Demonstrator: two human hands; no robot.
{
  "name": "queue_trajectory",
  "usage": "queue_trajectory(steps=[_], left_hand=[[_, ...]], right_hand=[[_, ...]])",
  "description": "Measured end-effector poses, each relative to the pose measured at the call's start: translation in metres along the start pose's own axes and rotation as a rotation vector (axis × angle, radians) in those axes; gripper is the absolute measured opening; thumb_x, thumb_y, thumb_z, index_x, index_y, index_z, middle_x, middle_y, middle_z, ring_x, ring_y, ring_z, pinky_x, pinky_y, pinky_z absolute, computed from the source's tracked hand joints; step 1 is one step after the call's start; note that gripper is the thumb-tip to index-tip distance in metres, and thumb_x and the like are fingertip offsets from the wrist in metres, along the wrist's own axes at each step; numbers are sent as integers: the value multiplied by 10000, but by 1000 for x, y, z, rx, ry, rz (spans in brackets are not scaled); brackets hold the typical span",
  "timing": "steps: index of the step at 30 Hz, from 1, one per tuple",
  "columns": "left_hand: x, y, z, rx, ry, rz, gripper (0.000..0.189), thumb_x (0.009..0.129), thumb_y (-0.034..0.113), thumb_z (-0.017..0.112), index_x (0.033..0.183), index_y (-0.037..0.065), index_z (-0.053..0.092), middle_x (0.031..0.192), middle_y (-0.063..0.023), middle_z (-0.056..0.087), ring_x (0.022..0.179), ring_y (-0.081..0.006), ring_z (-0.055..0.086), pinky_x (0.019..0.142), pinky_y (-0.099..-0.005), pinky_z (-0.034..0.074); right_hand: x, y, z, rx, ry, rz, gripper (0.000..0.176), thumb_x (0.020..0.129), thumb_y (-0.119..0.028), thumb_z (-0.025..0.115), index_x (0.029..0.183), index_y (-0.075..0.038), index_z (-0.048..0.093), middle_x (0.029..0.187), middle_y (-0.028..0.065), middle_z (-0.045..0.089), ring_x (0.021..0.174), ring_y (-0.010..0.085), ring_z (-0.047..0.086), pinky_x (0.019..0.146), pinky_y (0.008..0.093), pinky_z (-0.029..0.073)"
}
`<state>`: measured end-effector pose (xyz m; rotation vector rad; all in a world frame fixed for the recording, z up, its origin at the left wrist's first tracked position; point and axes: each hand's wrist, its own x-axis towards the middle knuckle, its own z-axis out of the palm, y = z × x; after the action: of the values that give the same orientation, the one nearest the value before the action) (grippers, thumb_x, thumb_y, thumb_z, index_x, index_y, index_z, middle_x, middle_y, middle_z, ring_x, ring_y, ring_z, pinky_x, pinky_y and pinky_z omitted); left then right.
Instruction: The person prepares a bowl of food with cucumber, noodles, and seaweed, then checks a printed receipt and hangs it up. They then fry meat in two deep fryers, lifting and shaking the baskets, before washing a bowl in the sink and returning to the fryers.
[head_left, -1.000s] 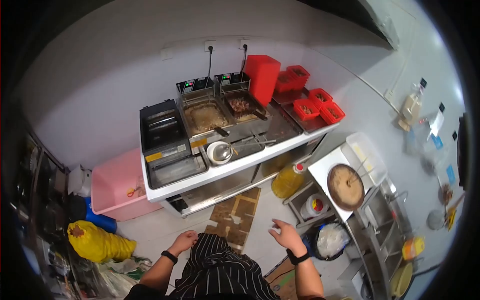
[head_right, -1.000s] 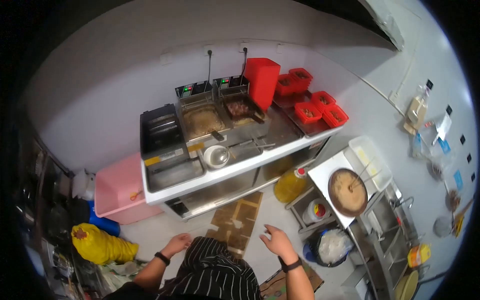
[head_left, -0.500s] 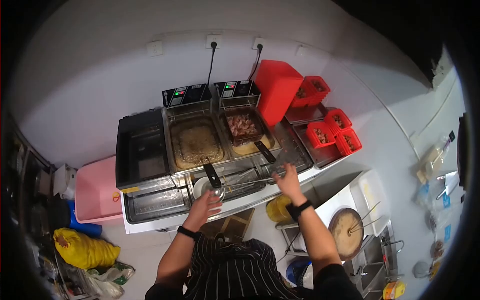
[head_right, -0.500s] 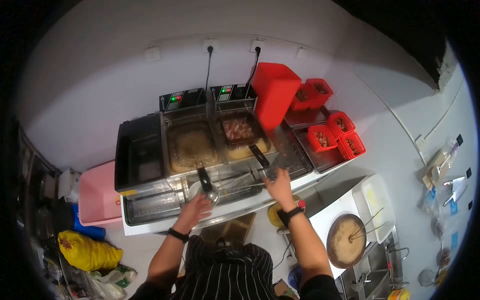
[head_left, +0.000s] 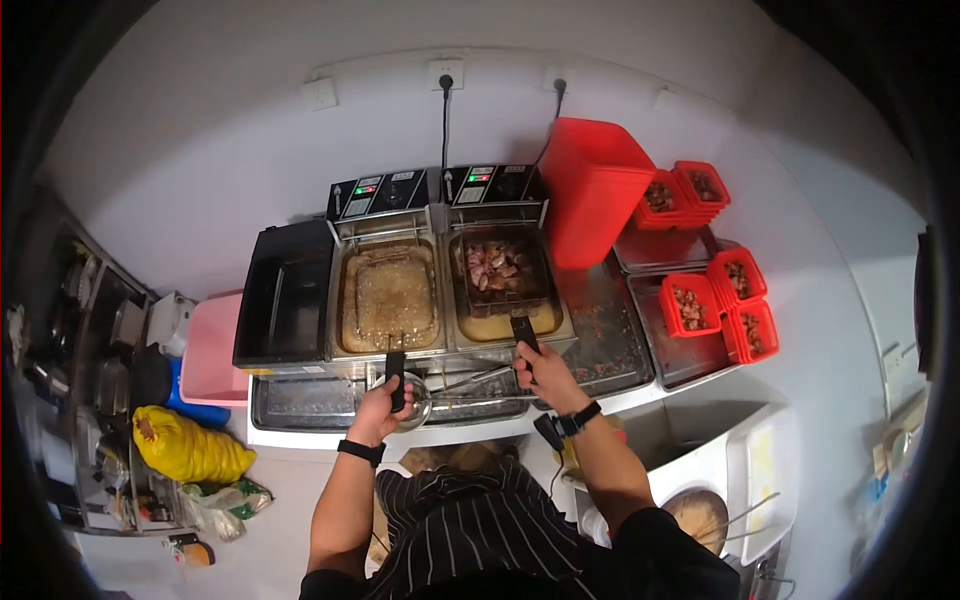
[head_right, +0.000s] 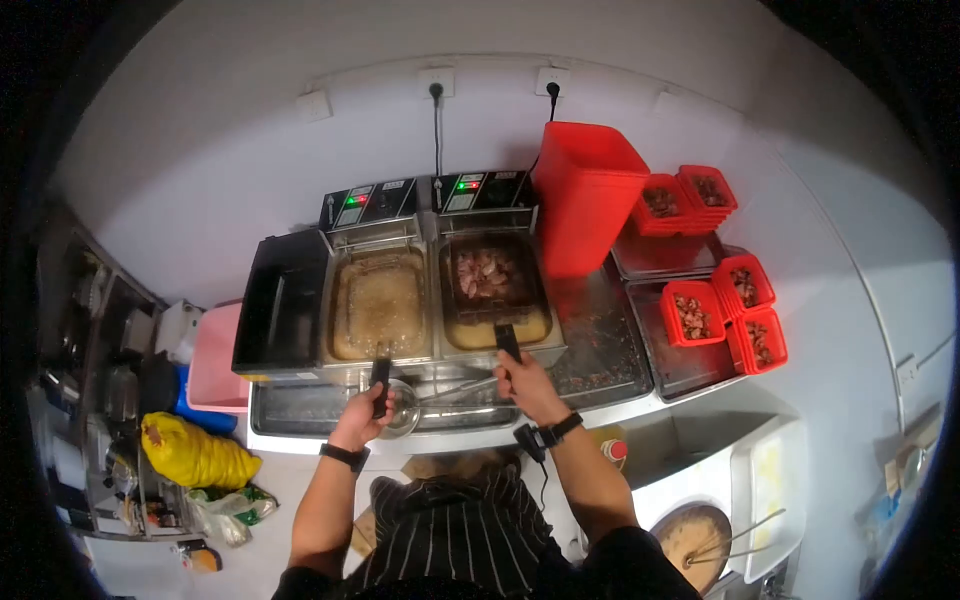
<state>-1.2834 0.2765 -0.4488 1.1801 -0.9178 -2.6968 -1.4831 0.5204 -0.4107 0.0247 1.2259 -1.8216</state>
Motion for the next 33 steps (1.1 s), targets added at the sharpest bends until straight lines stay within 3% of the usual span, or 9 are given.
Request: queue_trajectory(steps=[4, 11, 17, 18, 23, 27, 30, 33], left_hand=[[-3, 6, 8, 18, 58, -63, 260, 961, 229, 439, 974, -12, 536, 806, -50, 591, 633, -106, 541, 494, -219, 482], [-4, -10, 25, 1, 115, -13, 197, 962, 225, 448, 910, 44, 502, 722, 13, 499, 532, -60, 409, 447, -186, 325], [0, -7, 8, 70, 181, 1, 248, 960, 279, 452, 866, 60, 519, 672, 22, 480, 509, -55, 397, 408, -188, 304], [1, -14, 0, 79, 91, -28, 262, 957, 292, 458, 838, 66, 517, 670, 22, 490, 502, -56, 400, 404, -196, 304], [2, -15, -6, 184, 155, 119, 304, 954, 297, 465, 775, 56, 517, 651, 14, 493, 486, -71, 405, 418, -212, 319], [-7, -27, 9, 131, 132, 113, 306, 960, 277, 448, 777, 45, 525, 644, 0, 493, 482, -88, 404, 426, -224, 330], [8, -25, -6, 102, 126, 136, 294, 962, 265, 443, 778, 46, 509, 642, 3, 490, 484, -92, 405, 424, -229, 324], [-15, -24, 13, 72, 109, 106, 258, 959, 238, 454, 795, 44, 502, 637, 5, 477, 501, -86, 412, 430, -230, 321]], right_hand=[[-24, 0, -16, -8, -42, 37, 161, 919, -180, 542, 894, -75, 423, 679, 13, 484, 511, 106, 448, 450, 259, 372], [-18, 11, -31, -37, -43, 97, 106, 926, -162, 524, 914, -88, 448, 664, 4, 488, 502, 94, 448, 451, 257, 372], [4, 45, -44, -202, -72, 27, 143, 928, -173, 518, 838, -80, 456, 644, 2, 494, 499, 111, 466, 451, 268, 395], [1, 48, -43, -254, -101, 27, 153, 928, -174, 516, 823, -80, 458, 642, 2, 495, 501, 113, 469, 451, 269, 398], [10, 44, -49, -2, -90, 67, 148, 924, -195, 526, 847, -90, 455, 643, 6, 483, 500, 116, 465, 444, 265, 381], [-14, 50, -30, -40, -76, 79, 151, 925, -207, 530, 849, -91, 472, 644, 3, 481, 491, 112, 446, 443, 255, 374], [17, 59, -59, -176, -15, 36, 130, 924, -203, 531, 871, -102, 470, 641, 1, 480, 490, 112, 446, 438, 264, 375], [-3, 61, -44, -119, -15, 34, 126, 920, -190, 539, 852, -108, 471, 642, 4, 489, 487, 110, 449, 434, 266, 373]])
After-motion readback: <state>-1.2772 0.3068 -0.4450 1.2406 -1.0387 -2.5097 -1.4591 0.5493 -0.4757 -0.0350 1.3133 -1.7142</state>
